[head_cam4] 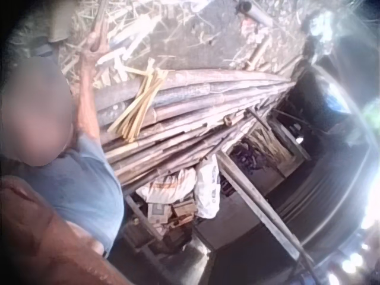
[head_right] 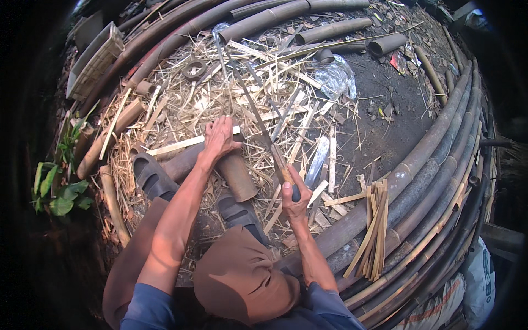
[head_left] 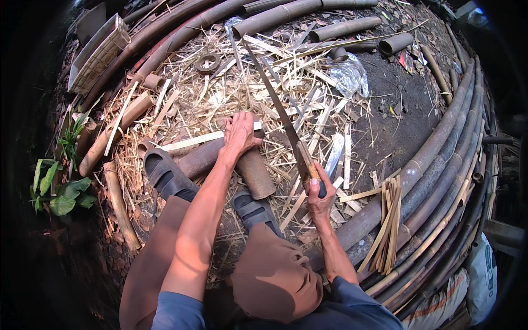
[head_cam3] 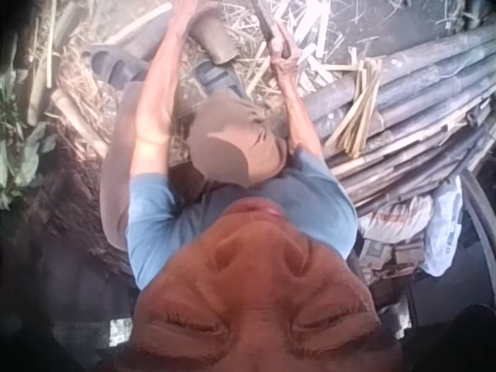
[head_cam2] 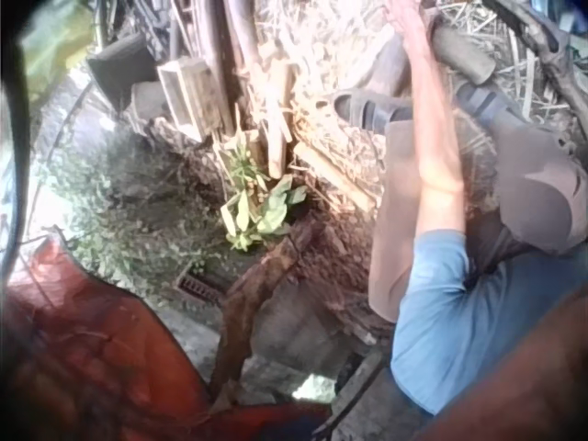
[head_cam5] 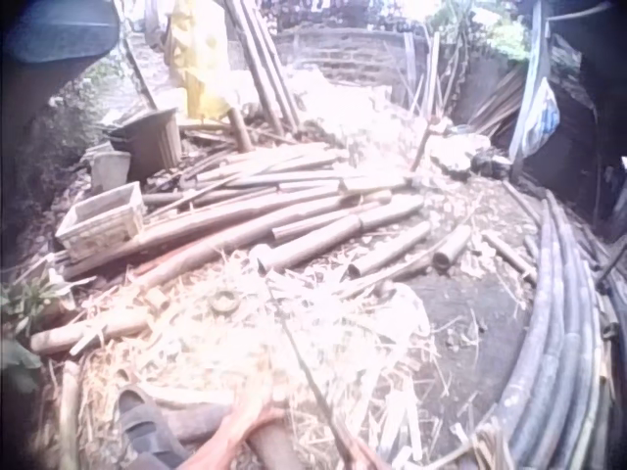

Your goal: The person sits on the ground and uses a knife to cut and split bamboo pieces. They repeatedly position bamboo sections, strike them with the knife, and separate the split pieces, accumulating small bamboo strips on the ground.

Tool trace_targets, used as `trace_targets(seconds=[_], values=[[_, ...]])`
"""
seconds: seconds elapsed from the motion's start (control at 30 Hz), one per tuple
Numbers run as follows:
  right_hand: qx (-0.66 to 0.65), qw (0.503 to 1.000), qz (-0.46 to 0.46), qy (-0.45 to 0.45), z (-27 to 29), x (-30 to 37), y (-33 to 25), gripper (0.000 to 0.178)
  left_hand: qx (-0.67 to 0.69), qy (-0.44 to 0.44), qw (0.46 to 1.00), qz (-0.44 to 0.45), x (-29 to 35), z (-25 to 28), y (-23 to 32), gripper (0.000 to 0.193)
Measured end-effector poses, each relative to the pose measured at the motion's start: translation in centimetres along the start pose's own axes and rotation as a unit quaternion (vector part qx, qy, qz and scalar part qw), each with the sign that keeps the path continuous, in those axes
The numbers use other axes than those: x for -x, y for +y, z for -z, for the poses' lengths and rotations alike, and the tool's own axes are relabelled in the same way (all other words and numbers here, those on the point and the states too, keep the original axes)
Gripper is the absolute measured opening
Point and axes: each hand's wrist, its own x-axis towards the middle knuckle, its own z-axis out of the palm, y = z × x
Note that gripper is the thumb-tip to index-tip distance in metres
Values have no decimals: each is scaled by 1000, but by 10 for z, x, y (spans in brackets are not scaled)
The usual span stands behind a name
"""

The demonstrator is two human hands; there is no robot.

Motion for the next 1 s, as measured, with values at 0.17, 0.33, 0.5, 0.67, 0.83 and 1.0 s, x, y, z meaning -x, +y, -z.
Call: trace_targets(seconds=[0.17, 0.33, 0.5, 0.67, 0.83, 1.0], values=[[133, 989, 19, 61, 44, -34, 13, 46, 48, -78, 995, 38, 6, 16, 0, 112], [188, 980, 61, 22, 56, -35, 55, 53, 86, -42, 984, -153, -5, 109, -31, 95], [303, 944, 127, -41, 26, -8, 62, 55, -119, -29, 981, -149, 34, 296, -49, 60], [178, 960, 202, -71, -70, -29, 16, 39, -217, -10, 975, -43, 123, 413, -40, 54], [261, 925, 236, -145, -139, -91, -6, 32, -169, -105, 979, -52, 189, 393, 3, 54], [373, 865, 202, -269, -183, -119, -11, 28, 10, -169, 985, 40, 325, 282, -9, 58]])
